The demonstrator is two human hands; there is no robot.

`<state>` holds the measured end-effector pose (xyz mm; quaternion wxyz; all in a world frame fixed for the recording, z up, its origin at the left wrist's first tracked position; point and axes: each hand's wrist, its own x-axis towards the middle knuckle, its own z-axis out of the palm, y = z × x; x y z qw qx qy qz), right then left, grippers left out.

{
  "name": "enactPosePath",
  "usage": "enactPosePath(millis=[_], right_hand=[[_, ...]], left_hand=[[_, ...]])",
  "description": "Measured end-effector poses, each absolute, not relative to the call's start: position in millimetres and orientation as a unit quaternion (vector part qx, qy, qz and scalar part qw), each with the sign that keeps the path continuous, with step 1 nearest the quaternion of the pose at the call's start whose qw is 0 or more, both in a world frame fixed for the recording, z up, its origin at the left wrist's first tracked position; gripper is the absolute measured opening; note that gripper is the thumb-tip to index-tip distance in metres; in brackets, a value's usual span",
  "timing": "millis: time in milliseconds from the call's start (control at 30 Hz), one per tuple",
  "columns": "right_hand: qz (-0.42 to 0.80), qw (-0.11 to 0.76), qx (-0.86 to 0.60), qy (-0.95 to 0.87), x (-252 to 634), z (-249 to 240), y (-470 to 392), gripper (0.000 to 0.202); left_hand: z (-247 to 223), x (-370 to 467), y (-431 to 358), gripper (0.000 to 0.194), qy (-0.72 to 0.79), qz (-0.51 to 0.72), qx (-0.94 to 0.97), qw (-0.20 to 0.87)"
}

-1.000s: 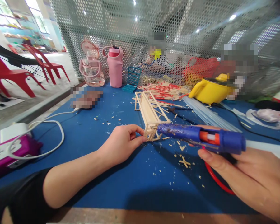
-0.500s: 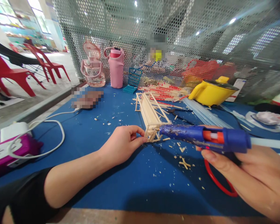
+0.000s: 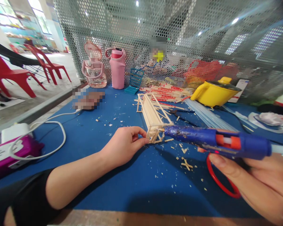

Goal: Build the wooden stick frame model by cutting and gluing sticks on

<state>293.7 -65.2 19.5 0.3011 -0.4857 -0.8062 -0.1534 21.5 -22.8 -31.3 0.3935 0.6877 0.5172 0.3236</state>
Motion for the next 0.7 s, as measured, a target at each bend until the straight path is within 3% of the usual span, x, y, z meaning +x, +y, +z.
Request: enactPosePath(millis=[233,467,700], right_hand=[[-0.075,0.270,-0.454,-0.846,274,20,-62,0.032],[-0.064,0.279,-0.439,-0.852,273,20,-59,0.015],[-0.076,0.281,-0.449,-0.845,270,21,-59,0.019]], left_hand=[[-31,22,-23,0.022,0.521,0.322,0.687,0.392],[-30,22,-22,0.023,0.517,0.323,0.688,0.393],[-30,21,-23,0.023,0.521,0.321,0.687,0.392]])
